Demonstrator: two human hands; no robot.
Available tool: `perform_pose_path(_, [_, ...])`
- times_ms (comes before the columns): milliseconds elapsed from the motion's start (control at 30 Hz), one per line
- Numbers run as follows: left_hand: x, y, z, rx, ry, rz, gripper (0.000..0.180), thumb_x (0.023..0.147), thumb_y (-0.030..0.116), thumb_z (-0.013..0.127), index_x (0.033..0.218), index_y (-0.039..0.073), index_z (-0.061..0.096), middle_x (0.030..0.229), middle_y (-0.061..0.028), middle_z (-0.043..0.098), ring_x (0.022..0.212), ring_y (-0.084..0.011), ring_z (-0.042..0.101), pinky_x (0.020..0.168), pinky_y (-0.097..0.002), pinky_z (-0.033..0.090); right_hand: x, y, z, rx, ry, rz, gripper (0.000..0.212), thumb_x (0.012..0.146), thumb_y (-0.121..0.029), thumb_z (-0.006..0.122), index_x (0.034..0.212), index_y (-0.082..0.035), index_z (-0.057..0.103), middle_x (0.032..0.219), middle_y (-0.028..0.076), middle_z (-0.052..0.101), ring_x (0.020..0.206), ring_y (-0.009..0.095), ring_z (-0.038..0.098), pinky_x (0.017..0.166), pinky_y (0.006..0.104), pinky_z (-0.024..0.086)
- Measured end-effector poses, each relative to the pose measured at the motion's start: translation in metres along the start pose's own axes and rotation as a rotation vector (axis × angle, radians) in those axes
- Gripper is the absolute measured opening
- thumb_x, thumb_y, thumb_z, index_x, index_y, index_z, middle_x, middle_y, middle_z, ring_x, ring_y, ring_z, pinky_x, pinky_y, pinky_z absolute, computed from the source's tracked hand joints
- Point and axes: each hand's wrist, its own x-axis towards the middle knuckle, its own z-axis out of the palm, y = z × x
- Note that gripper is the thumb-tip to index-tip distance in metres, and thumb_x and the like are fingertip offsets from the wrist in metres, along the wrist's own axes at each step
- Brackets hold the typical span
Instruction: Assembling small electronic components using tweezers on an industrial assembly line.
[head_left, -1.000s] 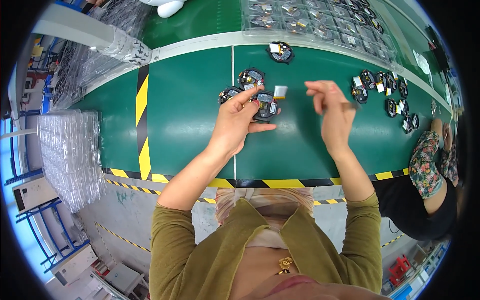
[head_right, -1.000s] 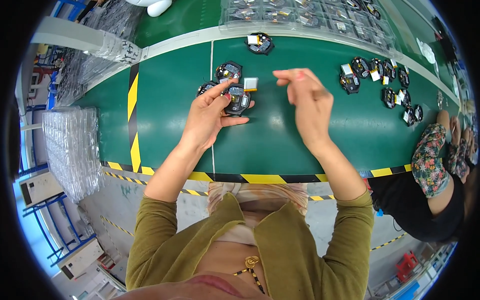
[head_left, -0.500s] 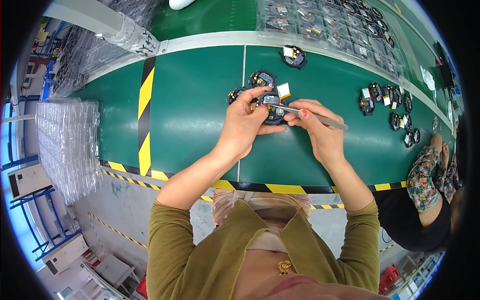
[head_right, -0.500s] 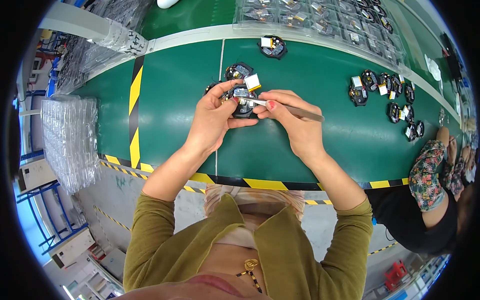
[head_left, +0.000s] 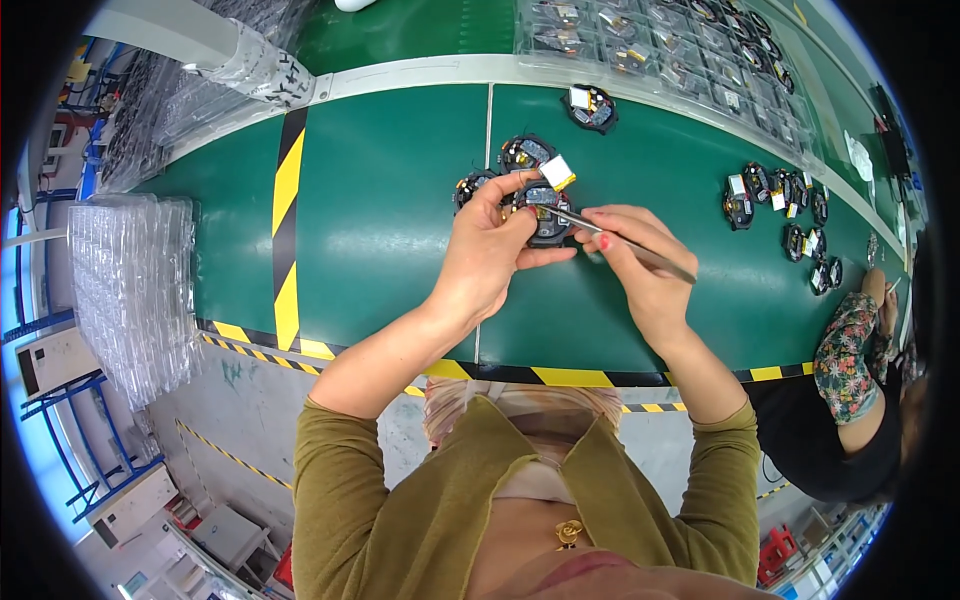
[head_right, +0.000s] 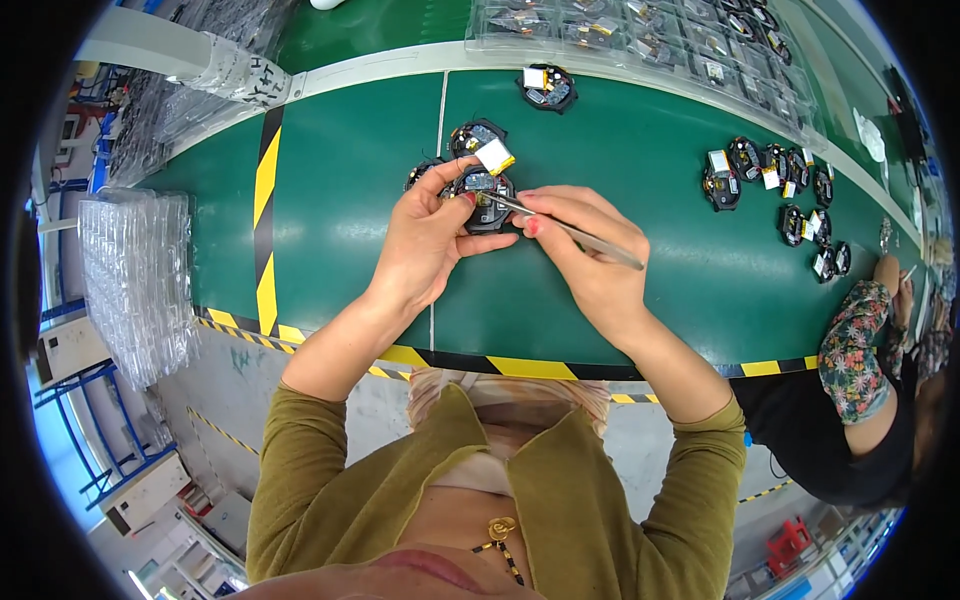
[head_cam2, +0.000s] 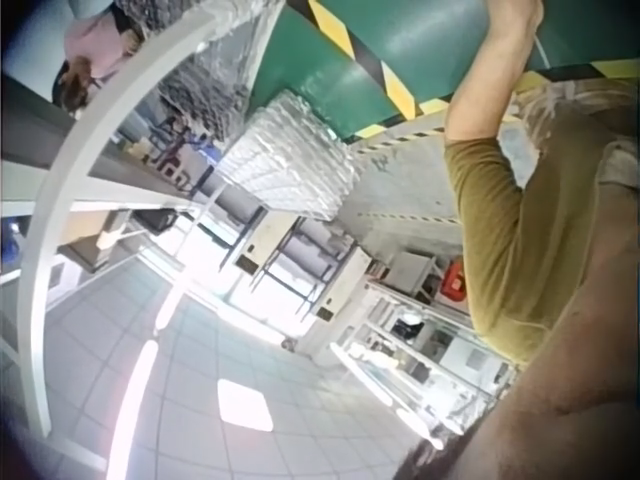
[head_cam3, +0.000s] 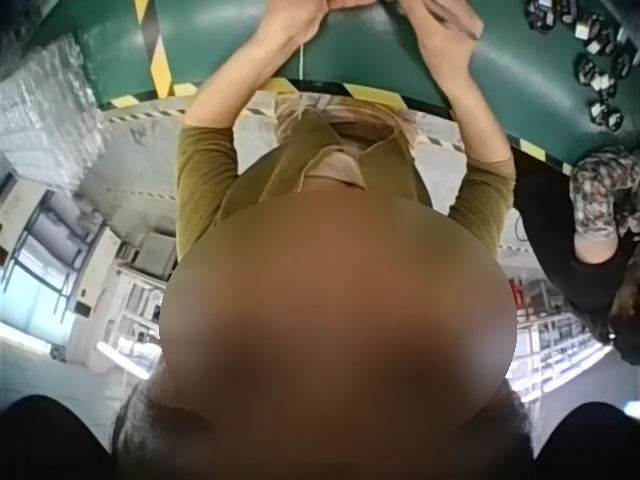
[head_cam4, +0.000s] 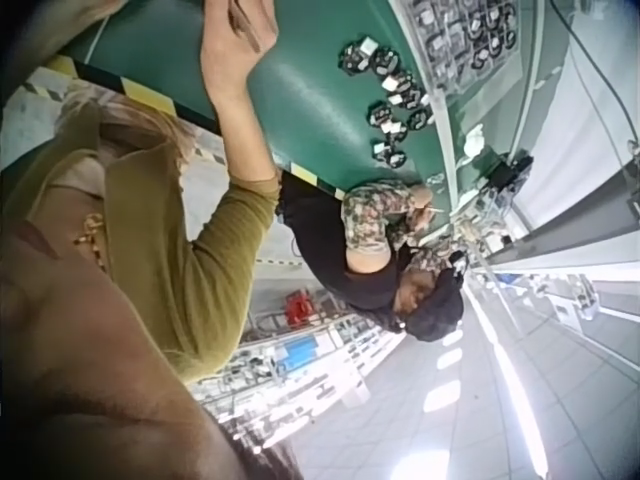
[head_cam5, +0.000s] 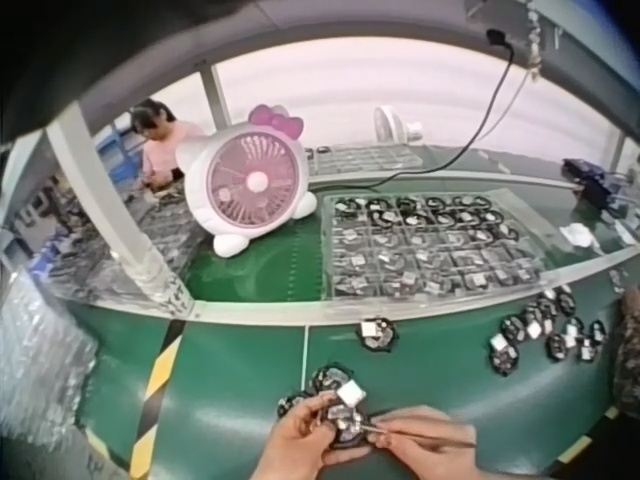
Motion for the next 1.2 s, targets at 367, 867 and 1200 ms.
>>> perform_pose_path(367, [-0.003, 0.001, 0.002, 0.046, -0.044, 0.019, 0.032, 0.085, -0.004, 0.038, 0.116, -0.002, 0.037, 0.102, -0.0117, 0.052, 0.086, -0.0192, 0.059, 0.072, -0.0324, 0.056, 0.001, 0.000, -0.005, 0.062, -0.041, 0.028, 0.017, 0.081, 0.005, 0.053, 0.097, 0.007, 0.059, 0.098, 0.018, 0.057, 0.083, 0.022, 0.060, 0.075, 0.0290, 0.052])
perform_pose_path(867, [-0.005, 0.003, 0.005, -0.011, -0.057, 0.021, 0.033, 0.084, -0.006, 0.035, 0.117, -0.002, 0.034, 0.104, -0.0127, 0.050, 0.091, -0.0200, 0.057, 0.075, -0.0354, 0.056, 0.002, -0.001, -0.004, 0.343, 0.075, 0.148, 0.018, 0.081, 0.003, 0.054, 0.097, 0.009, 0.057, 0.093, 0.018, 0.056, 0.084, 0.027, 0.061, 0.073, 0.0333, 0.054])
perform_pose_path(1200, [-0.007, 0.002, 0.009, 0.055, -0.067, 0.064, 0.035, 0.082, -0.008, 0.036, 0.115, 0.000, 0.035, 0.099, -0.0109, 0.052, 0.090, -0.0191, 0.058, 0.076, -0.0347, 0.055, 0.003, -0.004, -0.009, 0.422, 0.123, 0.339, 0.018, 0.082, -0.001, 0.054, 0.097, 0.010, 0.057, 0.087, 0.017, 0.059, 0.075, 0.024, 0.063, 0.067, 0.0300, 0.054])
